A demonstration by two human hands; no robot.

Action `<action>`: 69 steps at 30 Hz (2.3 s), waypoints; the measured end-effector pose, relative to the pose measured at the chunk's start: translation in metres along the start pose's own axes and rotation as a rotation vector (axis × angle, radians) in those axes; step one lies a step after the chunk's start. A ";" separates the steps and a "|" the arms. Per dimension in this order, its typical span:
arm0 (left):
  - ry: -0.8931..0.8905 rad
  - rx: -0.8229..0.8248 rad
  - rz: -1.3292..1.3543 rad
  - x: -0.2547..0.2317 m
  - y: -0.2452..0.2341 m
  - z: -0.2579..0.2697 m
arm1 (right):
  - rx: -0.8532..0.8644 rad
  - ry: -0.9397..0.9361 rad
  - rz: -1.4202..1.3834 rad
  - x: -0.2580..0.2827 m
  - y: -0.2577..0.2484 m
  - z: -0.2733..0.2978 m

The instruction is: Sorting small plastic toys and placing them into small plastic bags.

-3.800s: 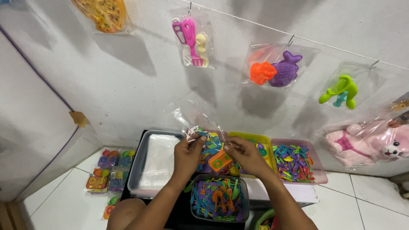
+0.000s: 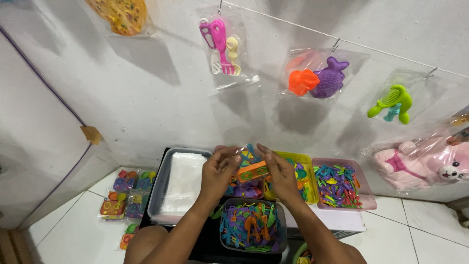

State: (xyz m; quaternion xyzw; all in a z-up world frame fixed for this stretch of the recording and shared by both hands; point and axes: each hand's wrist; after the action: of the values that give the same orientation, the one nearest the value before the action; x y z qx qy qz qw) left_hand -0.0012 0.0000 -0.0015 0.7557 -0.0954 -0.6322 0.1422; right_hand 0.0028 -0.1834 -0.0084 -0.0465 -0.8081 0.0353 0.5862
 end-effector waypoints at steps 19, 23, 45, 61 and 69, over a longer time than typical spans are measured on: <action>0.154 -0.060 -0.144 -0.014 0.002 0.003 | -0.071 0.012 0.032 0.010 0.007 0.004; 0.261 -0.030 -0.233 0.012 -0.005 -0.001 | -0.067 -0.022 0.108 0.021 0.006 0.002; -0.029 -0.154 -0.170 0.003 0.004 0.005 | 0.049 -0.163 0.126 0.009 0.012 0.010; -0.239 -0.092 -0.079 -0.009 0.005 0.003 | 0.064 -0.111 0.085 -0.011 0.012 0.012; -0.267 -0.074 -0.167 0.014 -0.008 -0.006 | 0.104 -0.109 0.060 -0.015 0.018 0.014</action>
State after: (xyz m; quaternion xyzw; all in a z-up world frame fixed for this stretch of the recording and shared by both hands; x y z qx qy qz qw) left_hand 0.0074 0.0036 -0.0161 0.6644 -0.0270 -0.7397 0.1033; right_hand -0.0059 -0.1677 -0.0286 -0.0382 -0.8340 0.0971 0.5418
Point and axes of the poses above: each hand's wrist, its own z-axis away from the middle knuckle, its own y-axis out of the palm, x = y × z, and after that the axes turned 1 degree about y, right-handed
